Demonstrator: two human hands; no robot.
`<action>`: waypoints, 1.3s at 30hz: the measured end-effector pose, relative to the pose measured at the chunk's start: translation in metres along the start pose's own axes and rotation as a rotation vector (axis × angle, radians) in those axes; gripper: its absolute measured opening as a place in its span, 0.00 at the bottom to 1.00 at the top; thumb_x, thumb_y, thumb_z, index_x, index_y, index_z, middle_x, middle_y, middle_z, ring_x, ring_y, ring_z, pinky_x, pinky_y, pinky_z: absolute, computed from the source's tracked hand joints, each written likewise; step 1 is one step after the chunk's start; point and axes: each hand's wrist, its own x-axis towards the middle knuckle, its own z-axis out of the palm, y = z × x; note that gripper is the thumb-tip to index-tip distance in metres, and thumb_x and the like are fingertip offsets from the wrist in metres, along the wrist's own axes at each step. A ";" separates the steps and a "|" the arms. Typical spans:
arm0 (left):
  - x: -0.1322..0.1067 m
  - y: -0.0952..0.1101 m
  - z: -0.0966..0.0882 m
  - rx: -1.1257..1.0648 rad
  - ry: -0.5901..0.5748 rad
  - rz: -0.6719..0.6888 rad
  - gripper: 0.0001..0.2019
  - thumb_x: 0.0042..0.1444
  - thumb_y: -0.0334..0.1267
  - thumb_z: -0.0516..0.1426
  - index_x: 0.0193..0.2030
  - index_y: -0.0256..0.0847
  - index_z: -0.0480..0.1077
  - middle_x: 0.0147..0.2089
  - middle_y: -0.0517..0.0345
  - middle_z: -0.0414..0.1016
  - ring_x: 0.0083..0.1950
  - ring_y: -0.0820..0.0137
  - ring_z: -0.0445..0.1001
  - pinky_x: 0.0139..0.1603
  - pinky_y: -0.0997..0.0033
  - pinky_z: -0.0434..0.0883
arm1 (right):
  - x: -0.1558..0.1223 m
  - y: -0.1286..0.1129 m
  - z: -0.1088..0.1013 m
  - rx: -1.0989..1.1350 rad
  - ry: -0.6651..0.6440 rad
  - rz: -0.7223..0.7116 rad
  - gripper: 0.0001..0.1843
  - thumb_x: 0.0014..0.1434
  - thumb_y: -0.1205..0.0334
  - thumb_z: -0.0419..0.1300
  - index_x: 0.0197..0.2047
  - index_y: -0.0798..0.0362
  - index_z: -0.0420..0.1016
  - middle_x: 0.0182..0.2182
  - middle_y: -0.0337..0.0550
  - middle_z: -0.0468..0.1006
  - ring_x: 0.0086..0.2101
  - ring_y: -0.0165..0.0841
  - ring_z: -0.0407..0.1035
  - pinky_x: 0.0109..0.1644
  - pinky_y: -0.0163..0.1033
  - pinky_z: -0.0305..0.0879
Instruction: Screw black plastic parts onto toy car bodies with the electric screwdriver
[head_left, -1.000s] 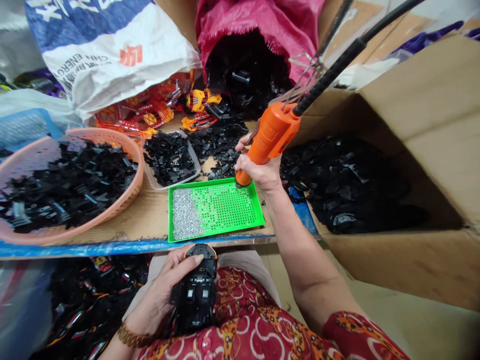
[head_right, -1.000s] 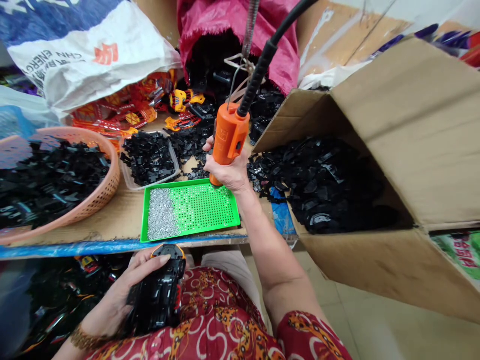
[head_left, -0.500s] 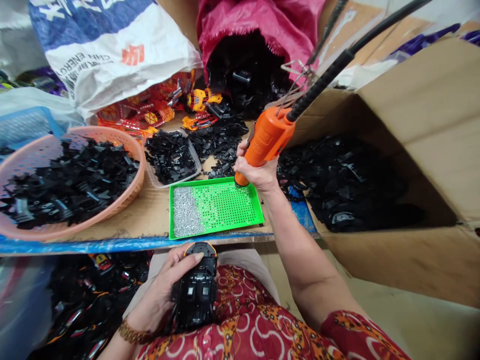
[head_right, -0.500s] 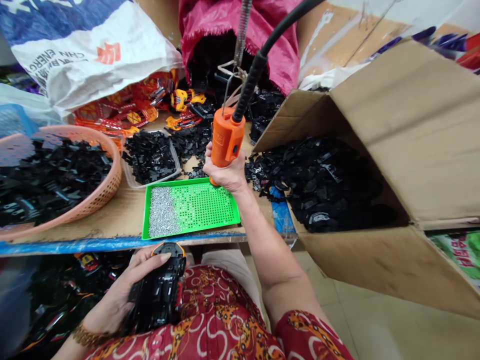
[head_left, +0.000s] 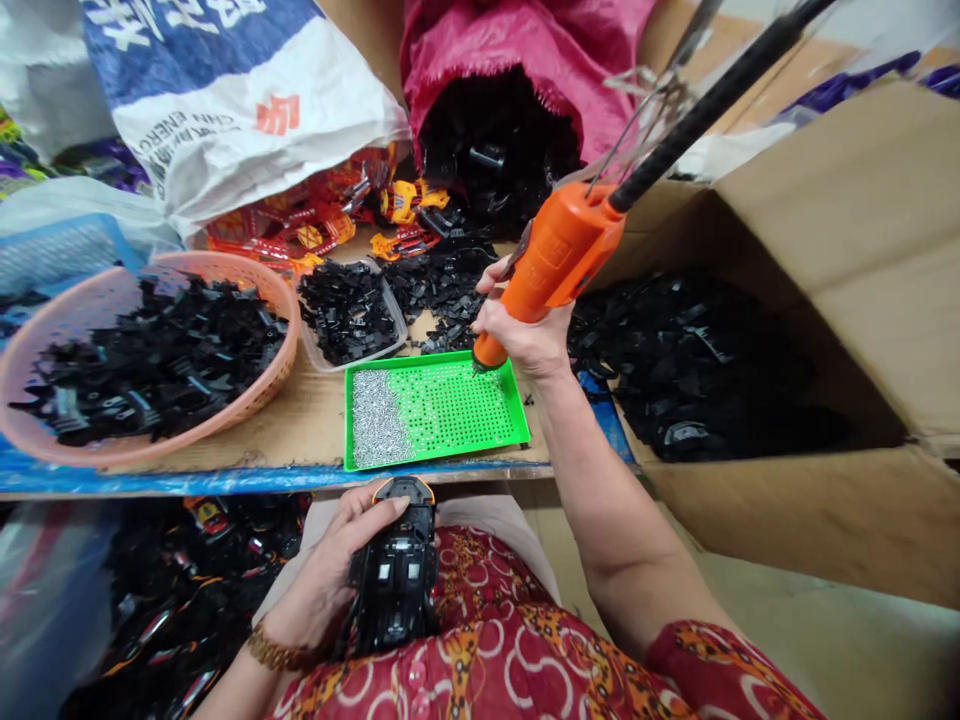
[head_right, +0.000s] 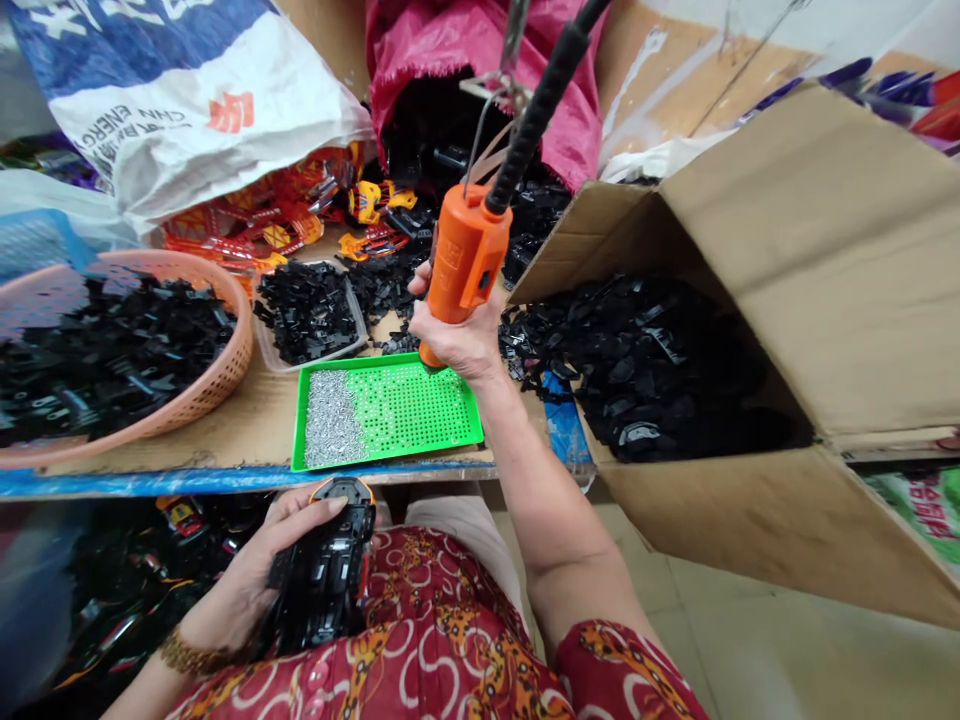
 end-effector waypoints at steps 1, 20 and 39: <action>0.000 0.000 0.000 -0.001 0.013 0.006 0.16 0.48 0.47 0.71 0.37 0.36 0.81 0.30 0.53 0.82 0.25 0.69 0.76 0.29 0.72 0.73 | -0.001 -0.005 0.001 0.011 0.016 -0.028 0.22 0.44 0.52 0.75 0.40 0.43 0.71 0.38 0.37 0.77 0.39 0.40 0.78 0.45 0.52 0.81; -0.003 -0.001 0.007 -0.004 0.036 0.101 0.14 0.48 0.46 0.70 0.32 0.36 0.79 0.24 0.57 0.76 0.23 0.70 0.72 0.27 0.71 0.69 | -0.069 -0.089 0.028 0.191 -0.197 0.101 0.18 0.54 0.46 0.71 0.42 0.40 0.69 0.41 0.35 0.71 0.24 0.28 0.68 0.29 0.42 0.75; -0.005 0.004 0.011 0.050 0.064 0.096 0.18 0.41 0.48 0.71 0.26 0.37 0.72 0.21 0.63 0.69 0.19 0.77 0.63 0.22 0.76 0.60 | -0.085 -0.071 0.036 0.423 -0.217 -0.022 0.13 0.53 0.62 0.70 0.42 0.46 0.76 0.37 0.31 0.75 0.19 0.22 0.67 0.22 0.34 0.71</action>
